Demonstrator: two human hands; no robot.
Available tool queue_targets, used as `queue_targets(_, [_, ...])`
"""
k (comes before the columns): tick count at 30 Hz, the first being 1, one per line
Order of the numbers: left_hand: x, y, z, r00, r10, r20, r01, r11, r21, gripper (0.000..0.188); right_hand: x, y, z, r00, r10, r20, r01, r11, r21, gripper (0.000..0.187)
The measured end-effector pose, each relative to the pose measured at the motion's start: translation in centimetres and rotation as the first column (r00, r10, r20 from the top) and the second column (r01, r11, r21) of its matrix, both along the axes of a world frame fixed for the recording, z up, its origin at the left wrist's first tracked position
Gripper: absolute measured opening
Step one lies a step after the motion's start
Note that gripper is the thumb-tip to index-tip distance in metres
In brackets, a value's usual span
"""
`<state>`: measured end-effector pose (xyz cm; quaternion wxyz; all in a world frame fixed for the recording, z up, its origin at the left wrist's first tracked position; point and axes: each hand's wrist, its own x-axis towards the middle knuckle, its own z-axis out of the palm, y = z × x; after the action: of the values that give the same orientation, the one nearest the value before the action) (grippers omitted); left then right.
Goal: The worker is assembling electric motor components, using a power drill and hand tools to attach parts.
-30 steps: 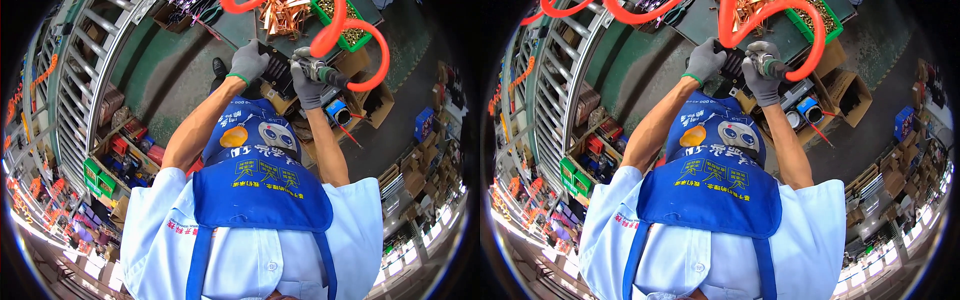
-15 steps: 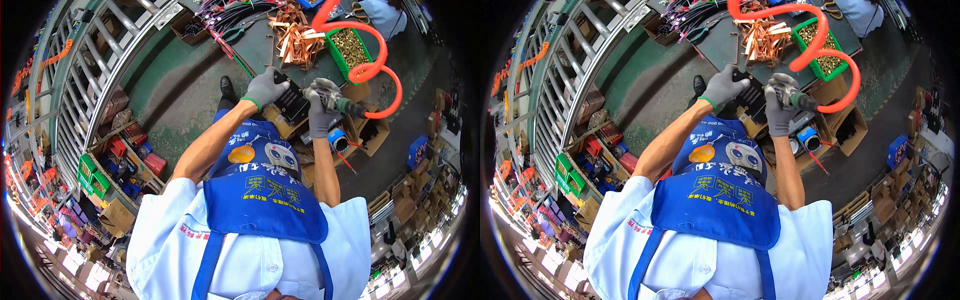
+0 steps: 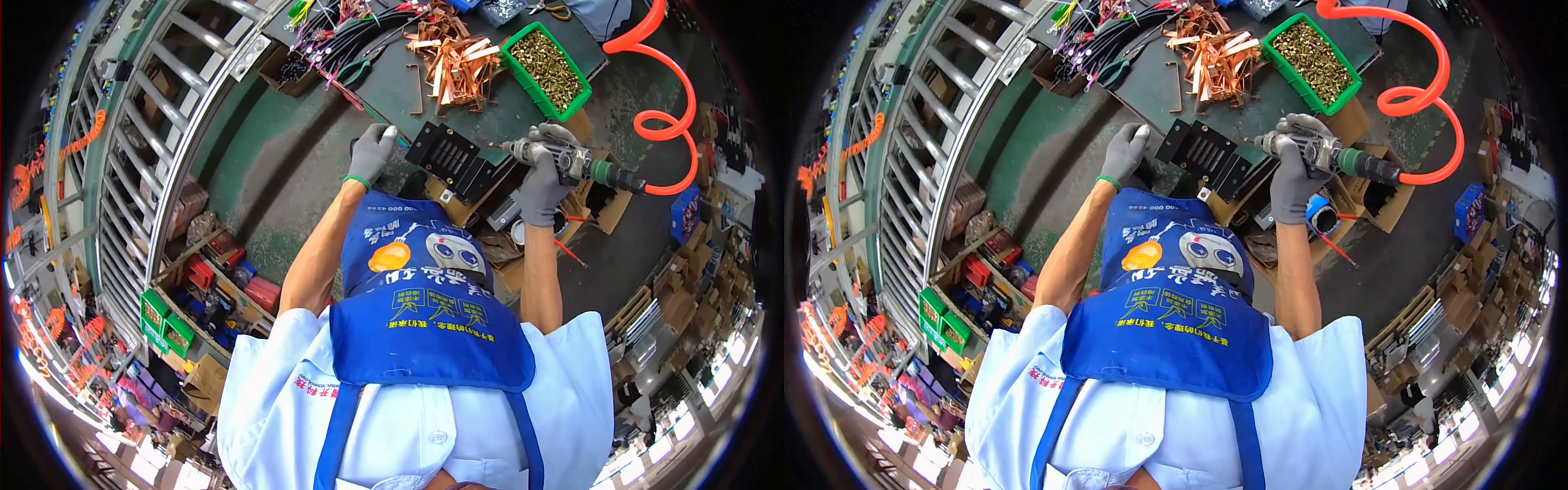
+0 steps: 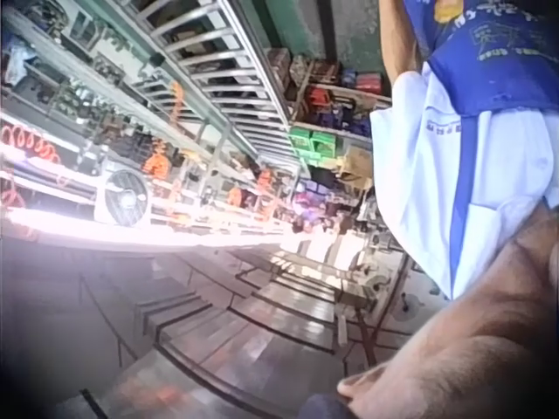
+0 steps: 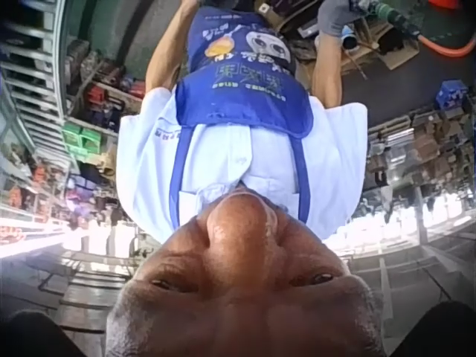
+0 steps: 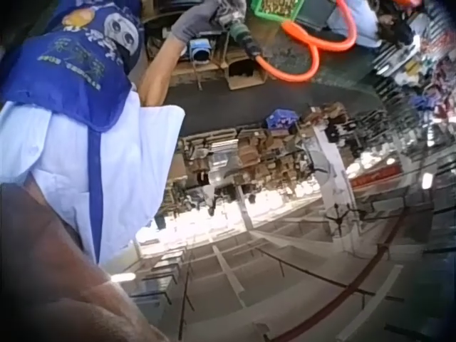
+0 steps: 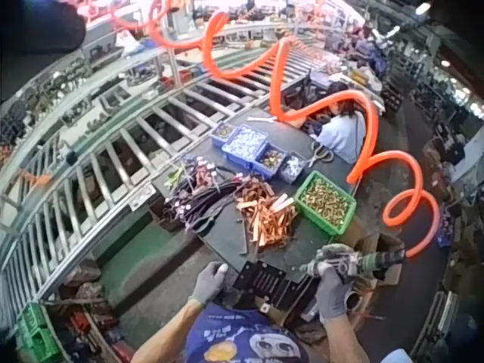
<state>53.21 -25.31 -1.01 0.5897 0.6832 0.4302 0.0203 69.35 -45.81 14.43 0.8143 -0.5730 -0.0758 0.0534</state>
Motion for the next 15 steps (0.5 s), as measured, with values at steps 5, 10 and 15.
queue_targets(5, [0.2, 1.9, -2.8, 0.989, -0.076, -0.130, 0.103, 0.971, 0.215, 0.035, -0.2, -1.4, -0.2, 1.000, -0.021, 0.019, 0.022, 0.998, -0.060, 0.032])
queue_targets(10, [1.6, 4.4, -2.9, 0.929, -0.110, -0.352, 0.315, 0.733, 0.603, 0.037, -0.3, -2.5, -0.1, 0.999, -0.043, -0.007, 0.043, 0.998, -0.052, 0.033])
queue_targets(15, [4.8, 9.5, -3.8, 0.939, -0.089, -0.333, 0.332, 0.499, 0.800, 0.030, 0.2, -3.5, -0.3, 0.998, -0.060, 0.006, 0.060, 0.995, -0.086, 0.033])
